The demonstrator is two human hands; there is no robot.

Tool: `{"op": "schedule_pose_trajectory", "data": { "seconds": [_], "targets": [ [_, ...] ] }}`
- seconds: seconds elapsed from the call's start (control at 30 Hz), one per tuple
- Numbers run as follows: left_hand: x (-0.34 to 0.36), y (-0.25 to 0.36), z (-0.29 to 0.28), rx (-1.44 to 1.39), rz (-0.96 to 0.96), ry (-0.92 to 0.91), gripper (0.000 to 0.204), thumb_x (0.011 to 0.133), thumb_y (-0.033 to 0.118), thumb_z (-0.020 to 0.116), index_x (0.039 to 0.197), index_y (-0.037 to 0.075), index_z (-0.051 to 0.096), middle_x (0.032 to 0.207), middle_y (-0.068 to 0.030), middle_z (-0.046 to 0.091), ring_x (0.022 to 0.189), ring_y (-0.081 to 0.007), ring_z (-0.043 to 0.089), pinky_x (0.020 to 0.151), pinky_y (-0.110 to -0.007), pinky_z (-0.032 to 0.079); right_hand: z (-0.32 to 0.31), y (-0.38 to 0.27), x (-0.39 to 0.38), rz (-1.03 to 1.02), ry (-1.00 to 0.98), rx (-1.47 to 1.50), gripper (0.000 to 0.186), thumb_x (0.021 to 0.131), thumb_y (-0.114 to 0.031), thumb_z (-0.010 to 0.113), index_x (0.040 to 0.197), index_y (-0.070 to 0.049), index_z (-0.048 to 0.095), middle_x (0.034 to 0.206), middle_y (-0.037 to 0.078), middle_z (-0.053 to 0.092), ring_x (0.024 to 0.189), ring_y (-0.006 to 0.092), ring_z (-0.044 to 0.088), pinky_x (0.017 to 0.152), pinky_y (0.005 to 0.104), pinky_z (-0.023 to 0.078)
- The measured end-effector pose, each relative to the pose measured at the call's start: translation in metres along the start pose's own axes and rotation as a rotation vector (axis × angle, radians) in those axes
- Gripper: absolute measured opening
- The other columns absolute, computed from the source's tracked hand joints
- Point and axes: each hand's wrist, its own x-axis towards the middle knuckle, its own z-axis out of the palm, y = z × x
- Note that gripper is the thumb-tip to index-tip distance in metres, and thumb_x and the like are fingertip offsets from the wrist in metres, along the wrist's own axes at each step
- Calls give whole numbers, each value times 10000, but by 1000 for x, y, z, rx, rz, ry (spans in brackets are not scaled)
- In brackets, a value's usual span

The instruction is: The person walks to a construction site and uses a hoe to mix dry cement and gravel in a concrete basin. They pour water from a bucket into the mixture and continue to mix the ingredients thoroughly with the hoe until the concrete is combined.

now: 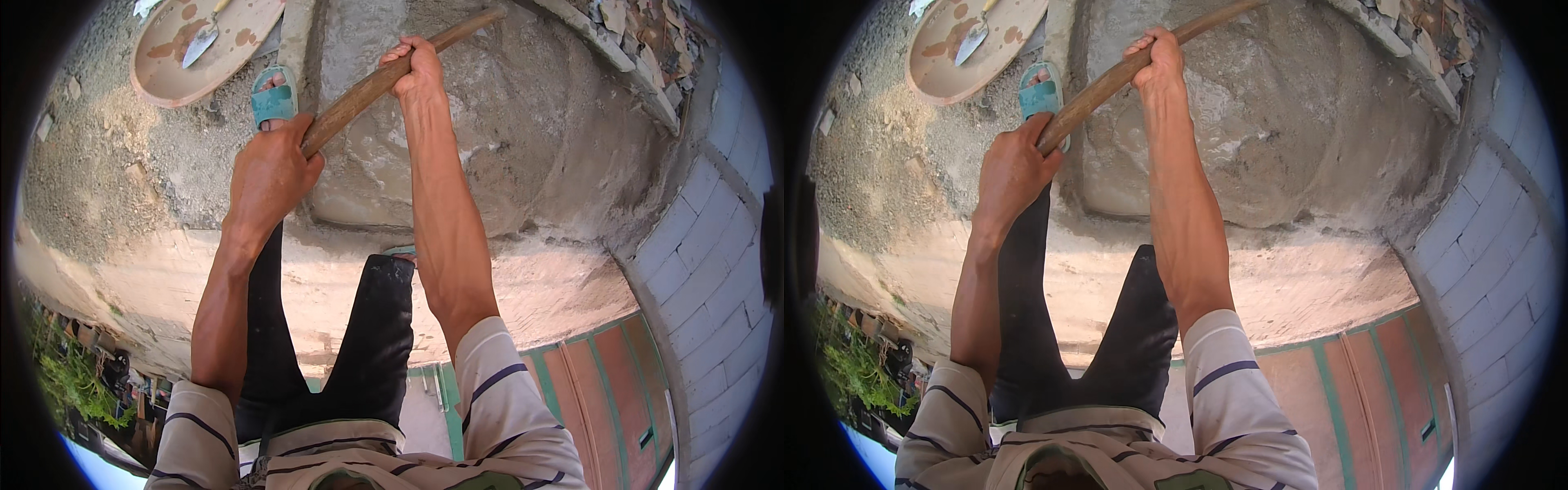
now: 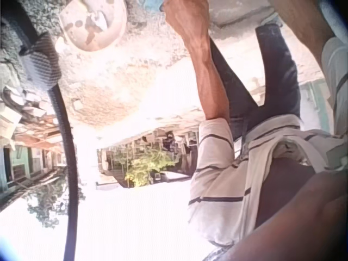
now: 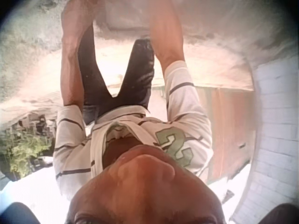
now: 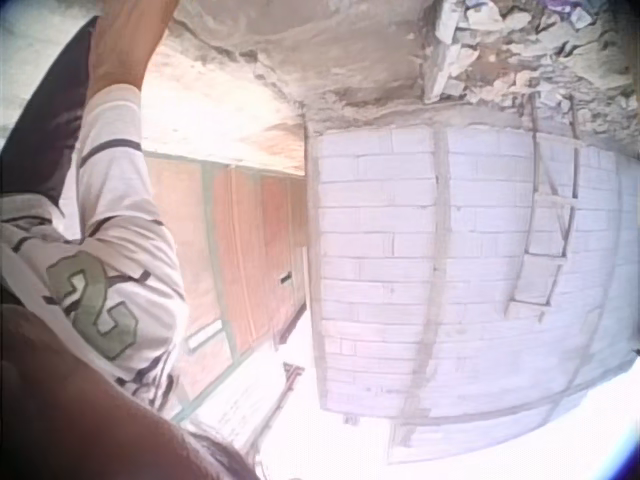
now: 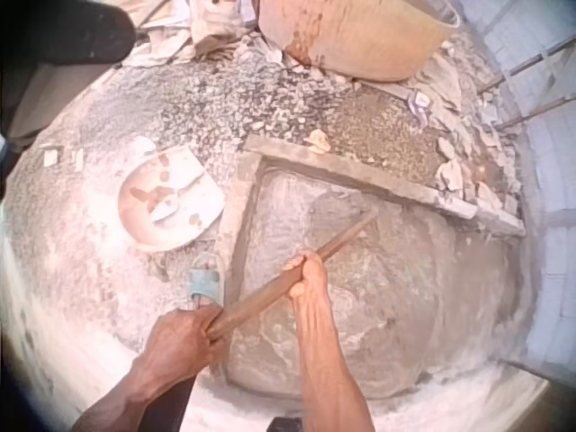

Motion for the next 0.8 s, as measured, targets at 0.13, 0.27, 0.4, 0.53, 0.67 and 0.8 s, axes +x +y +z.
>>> {"op": "schedule_pose_trajectory", "data": {
  "seconds": [0.13, 0.27, 0.4, 0.53, 0.67, 0.8],
  "targets": [
    [-38, -13, 11, 42, -48, 23, 297, 765, 132, 716, 1043, 59, 642, 801, -191, 691, 723, -362, 693, 652, -441, 549, -1, 30, -41, -57, 1, -10, 143, 879, -42, 570, 782, -63, 467, 625, 31, 458, 505, 155, 457, 474, 323, 427],
    [-50, -22, 52, -101, 99, 64, 410, 756, 138, 724, 1148, 88, 613, 823, -185, 688, 740, -361, 689, 654, -439, 545, -31, 5, -78, -182, 80, -24, 142, 867, -14, 571, 835, -57, 440, 628, 34, 465, 511, 156, 472, 464, 339, 433],
    [-41, 19, 118, -253, 154, -157, 425, 780, 167, 707, 1178, 75, 592, 840, -194, 687, 765, -381, 684, 703, -467, 540, -91, -70, -116, -380, 193, -109, 150, 872, -4, 568, 830, -67, 439, 633, 32, 467, 517, 147, 471, 462, 332, 434],
    [-21, 106, 188, -390, 297, -303, 417, 786, 139, 685, 1190, 86, 597, 899, -192, 691, 825, -383, 678, 745, -470, 535, -175, -188, -139, -521, 249, -179, 179, 891, -42, 548, 751, -72, 440, 632, 21, 452, 534, 133, 450, 486, 302, 433],
    [2, 145, 242, -440, 284, -415, 374, 815, 184, 699, 1167, 94, 612, 899, -181, 694, 838, -372, 680, 774, -466, 529, -241, -245, -113, -468, 332, -151, 186, 903, -57, 526, 741, -80, 437, 624, 15, 444, 524, 127, 434, 490, 291, 436],
    [-19, 150, 236, -344, 210, -445, 346, 813, 183, 698, 1138, 91, 621, 889, -182, 696, 842, -372, 680, 789, -470, 523, -305, -227, -88, -235, 366, -54, 212, 912, -60, 509, 722, -90, 422, 604, 7, 432, 500, 126, 418, 472, 284, 433]
  ]
}}
